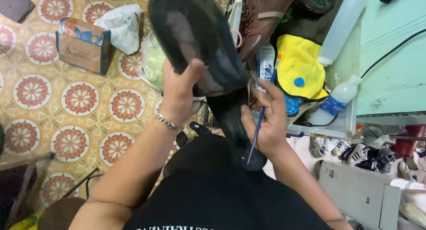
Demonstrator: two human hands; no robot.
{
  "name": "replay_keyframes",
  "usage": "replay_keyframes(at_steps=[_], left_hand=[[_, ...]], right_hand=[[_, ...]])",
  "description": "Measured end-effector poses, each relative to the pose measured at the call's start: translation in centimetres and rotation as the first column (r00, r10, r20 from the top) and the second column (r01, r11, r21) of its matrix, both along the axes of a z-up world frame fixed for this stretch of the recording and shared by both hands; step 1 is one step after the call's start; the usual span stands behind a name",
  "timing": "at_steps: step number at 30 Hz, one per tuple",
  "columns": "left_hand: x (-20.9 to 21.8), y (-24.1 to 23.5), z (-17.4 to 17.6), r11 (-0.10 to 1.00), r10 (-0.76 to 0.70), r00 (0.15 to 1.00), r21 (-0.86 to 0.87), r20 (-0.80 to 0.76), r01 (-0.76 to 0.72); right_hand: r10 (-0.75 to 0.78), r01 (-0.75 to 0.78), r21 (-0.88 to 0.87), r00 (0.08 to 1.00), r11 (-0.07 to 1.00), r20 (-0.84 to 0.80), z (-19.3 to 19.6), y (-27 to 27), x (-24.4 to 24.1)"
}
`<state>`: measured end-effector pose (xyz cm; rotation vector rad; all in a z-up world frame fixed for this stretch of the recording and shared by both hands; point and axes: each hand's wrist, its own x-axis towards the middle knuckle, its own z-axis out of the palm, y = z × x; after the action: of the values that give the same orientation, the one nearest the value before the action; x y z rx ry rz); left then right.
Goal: The person holds a black shoe in their left hand and uses a small brush in their right hand to scrub the sole and the heel area. The person rotates the shoe to access different parts of the sole while continuing to brush the surface.
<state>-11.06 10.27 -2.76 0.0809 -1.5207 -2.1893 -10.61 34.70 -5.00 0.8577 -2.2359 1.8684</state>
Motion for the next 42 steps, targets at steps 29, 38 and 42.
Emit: replay_keyframes(at_steps=[29, 38, 42], left_hand=[[-4.1, -0.3, -2.3, 0.879, -0.474, 0.684, 0.264, 0.554, 0.396], [-5.4, -0.1, -6.8, 0.961, -0.147, 0.606, -0.034, 0.782, 0.276], [-5.5, -0.1, -6.1, 0.948, -0.053, 0.616, -0.155, 0.786, 0.279]], right_hand=[[-0.609, 0.631, -0.148, 0.774, 0.761, 0.171, -0.4, 21.1, 1.7], [-0.564, 0.59, 0.031, 0.784, 0.807, -0.26, 1.6, 16.7, 2.0], [-0.506, 0.511, -0.08, 0.794, 0.856, -0.336, -2.9, 19.0, 0.9]])
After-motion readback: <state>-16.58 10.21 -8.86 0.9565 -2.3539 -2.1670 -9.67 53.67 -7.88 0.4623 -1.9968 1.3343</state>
